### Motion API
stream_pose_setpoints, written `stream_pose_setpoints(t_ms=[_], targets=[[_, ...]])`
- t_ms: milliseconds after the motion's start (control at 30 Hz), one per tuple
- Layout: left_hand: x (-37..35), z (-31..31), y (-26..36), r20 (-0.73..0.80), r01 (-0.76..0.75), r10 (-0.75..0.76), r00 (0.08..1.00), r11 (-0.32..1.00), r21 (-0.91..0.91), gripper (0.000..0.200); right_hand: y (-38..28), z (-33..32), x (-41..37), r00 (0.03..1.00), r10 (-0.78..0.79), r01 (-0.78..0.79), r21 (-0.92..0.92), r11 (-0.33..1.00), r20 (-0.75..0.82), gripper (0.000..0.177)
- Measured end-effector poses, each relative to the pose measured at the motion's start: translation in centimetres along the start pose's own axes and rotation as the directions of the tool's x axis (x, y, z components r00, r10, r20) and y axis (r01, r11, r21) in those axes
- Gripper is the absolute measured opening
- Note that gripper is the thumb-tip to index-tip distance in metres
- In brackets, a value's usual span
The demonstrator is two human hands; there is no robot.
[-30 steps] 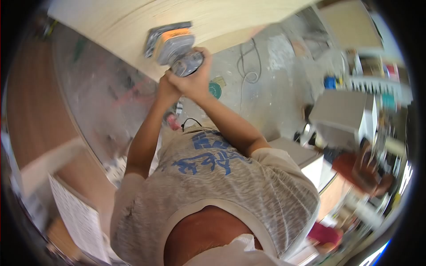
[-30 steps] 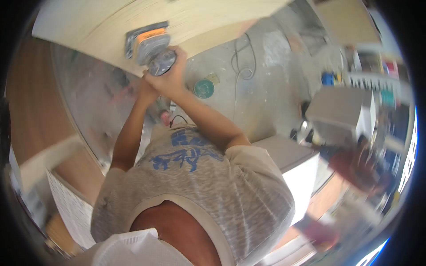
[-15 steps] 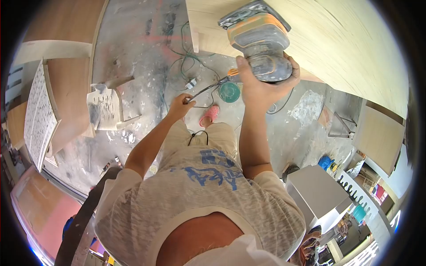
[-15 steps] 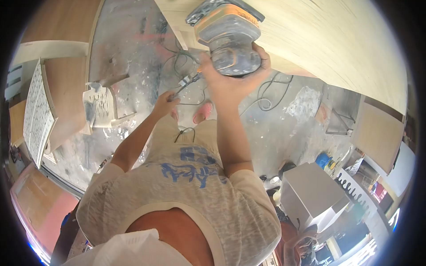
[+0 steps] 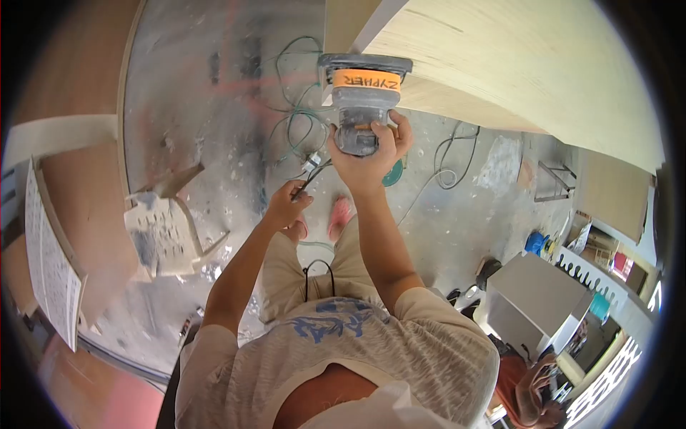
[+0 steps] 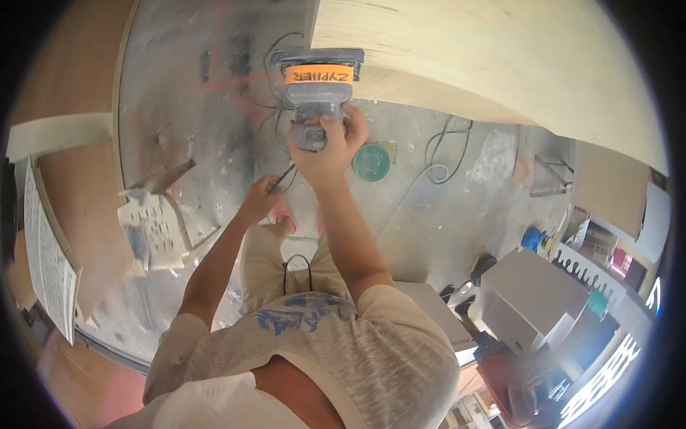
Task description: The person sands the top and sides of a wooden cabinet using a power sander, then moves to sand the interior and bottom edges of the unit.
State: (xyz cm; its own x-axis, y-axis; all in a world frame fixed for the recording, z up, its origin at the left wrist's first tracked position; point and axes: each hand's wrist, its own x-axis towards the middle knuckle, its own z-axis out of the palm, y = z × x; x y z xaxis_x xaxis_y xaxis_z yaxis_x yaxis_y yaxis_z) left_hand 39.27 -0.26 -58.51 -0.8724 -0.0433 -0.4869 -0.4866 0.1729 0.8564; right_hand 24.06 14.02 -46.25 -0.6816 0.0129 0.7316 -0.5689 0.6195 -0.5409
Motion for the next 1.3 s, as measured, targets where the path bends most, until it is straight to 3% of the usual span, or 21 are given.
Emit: stream_pose_setpoints(t_ms=[100,167,233,267,333,433,467,533,600,667,700,767,800,833,900,967,1000,1100,1167,1233,1300], targets=[[3.0,-1.3,-3.5,0.054,0.076,-0.068,0.996,0.985,-0.157,0.045,-0.2,0.9,-1.0,0.997,-0.022,0.02,-0.018,1.0,-0.073,0.082],[5.5,-1.8,-2.6,0.052,-0.015,0.021,0.998,0.993,-0.119,0.045,-0.4,0.9,0.2,0.993,-0.06,0.059,-0.011,0.998,-0.103,0.085],[7.0,-2.2,-0.9,0.054,-0.132,0.123,0.991,0.959,0.249,0.045,-1.0,0.2,0.9,0.989,-0.08,0.086,0.044,0.995,-0.12,0.089],[8.2,-1.7,-1.7,0.06,-0.146,0.135,0.989,0.957,0.252,0.045,-1.2,-0.1,1.2,0.987,-0.086,0.092,0.036,0.995,-0.132,0.089],[11.7,-0.1,-2.7,0.118,-0.214,0.251,0.961,0.941,-0.262,0.046,-0.6,-0.5,1.7,0.98,-0.17,0.172,0.013,0.985,-0.107,0.093],[15.0,2.1,-4.1,0.181,-0.345,0.355,0.917,0.935,-0.086,0.046,2.6,-0.3,0.8,0.911,-0.406,0.4,-0.094,0.912,-0.066,0.093],[16.2,2.8,-4.3,0.148,-0.4,0.411,0.9,0.911,-0.098,0.046,3.2,-0.1,0.8,0.886,-0.458,0.449,-0.118,0.886,-0.068,0.091],[16.8,4.4,-6.2,0.254,-0.373,0.432,0.865,0.894,-0.248,0.046,3.3,-1.3,1.8,0.829,-0.558,0.516,-0.336,0.788,-0.036,0.09],[19.0,5.7,-8.9,0.323,-0.333,0.391,0.862,0.917,-0.222,0.044,3.3,-1.4,3.9,0.738,-0.649,0.553,-0.383,0.74,-0.187,0.091],[21.4,6.6,-10.9,0.367,-0.317,0.364,0.856,0.931,-0.183,0.043,2.0,-1.3,6.3,0.682,-0.617,0.553,-0.276,0.786,-0.392,0.076],[22.3,7.1,-12.1,0.309,-0.332,0.375,0.874,0.925,-0.183,0.044,0.8,-1.1,6.6,0.784,-0.444,0.471,-0.052,0.881,-0.433,0.071],[22.4,8.2,-14.6,0.234,-0.347,0.386,0.892,0.918,-0.191,0.046,-0.9,-2.3,7.0,0.582,-0.787,0.808,0.253,0.532,-0.205,0.068],[22.2,8.2,-15.4,0.22,-0.305,0.322,0.921,0.946,-0.11,0.047,-2.2,-2.0,7.3,0.83,-0.457,0.418,-0.186,0.889,-0.319,0.069],[22.5,7.4,-15.7,0.193,-0.269,0.268,0.944,0.963,-0.022,0.048,-3.6,0.3,6.1,0.684,-0.643,0.564,-0.308,0.766,-0.346,0.067],[22.2,7.3,-19.0,0.164,-0.276,0.275,0.947,0.961,-0.018,0.048,0.9,0.7,8.2,0.399,-0.83,0.76,-0.367,0.537,-0.389,0.07],[21.4,7.9,-19.7,0.153,-0.281,0.281,0.948,0.959,-0.02,0.049,1.0,1.3,5.6,0.629,-0.72,0.647,-0.317,0.694,-0.293,0.067],[20.2,7.8,-20.0,0.124,-0.276,0.273,0.954,0.961,0.006,0.051,1.2,1.8,4.5,0.656,-0.692,0.67,-0.191,0.717,-0.301,0.067],[20.5,7.7,-21.6,0.054,-0.271,0.268,0.962,0.96,0.071,0.057,3.0,1.7,2.8,0.686,-0.684,0.64,-0.242,0.73,-0.249,0.065],[21.5,7.7,-23.5,0.021,-0.249,0.248,0.969,0.964,0.094,0.061,2.8,0.9,4.0,0.669,-0.67,0.625,-0.244,0.742,-0.324,0.065],[22.2,7.2,-25.6,-0.065,-0.1,0.101,0.993,0.995,0.024,0.069,2.6,-0.1,6.3,0.657,-0.648,0.607,-0.24,0.758,-0.385,0.065],[22.8,6.2,-28.0,-0.08,-0.122,0.127,0.989,0.99,0.066,0.07,1.0,-1.6,9.0,0.549,-0.701,0.594,-0.377,0.71,-0.455,0.071]])
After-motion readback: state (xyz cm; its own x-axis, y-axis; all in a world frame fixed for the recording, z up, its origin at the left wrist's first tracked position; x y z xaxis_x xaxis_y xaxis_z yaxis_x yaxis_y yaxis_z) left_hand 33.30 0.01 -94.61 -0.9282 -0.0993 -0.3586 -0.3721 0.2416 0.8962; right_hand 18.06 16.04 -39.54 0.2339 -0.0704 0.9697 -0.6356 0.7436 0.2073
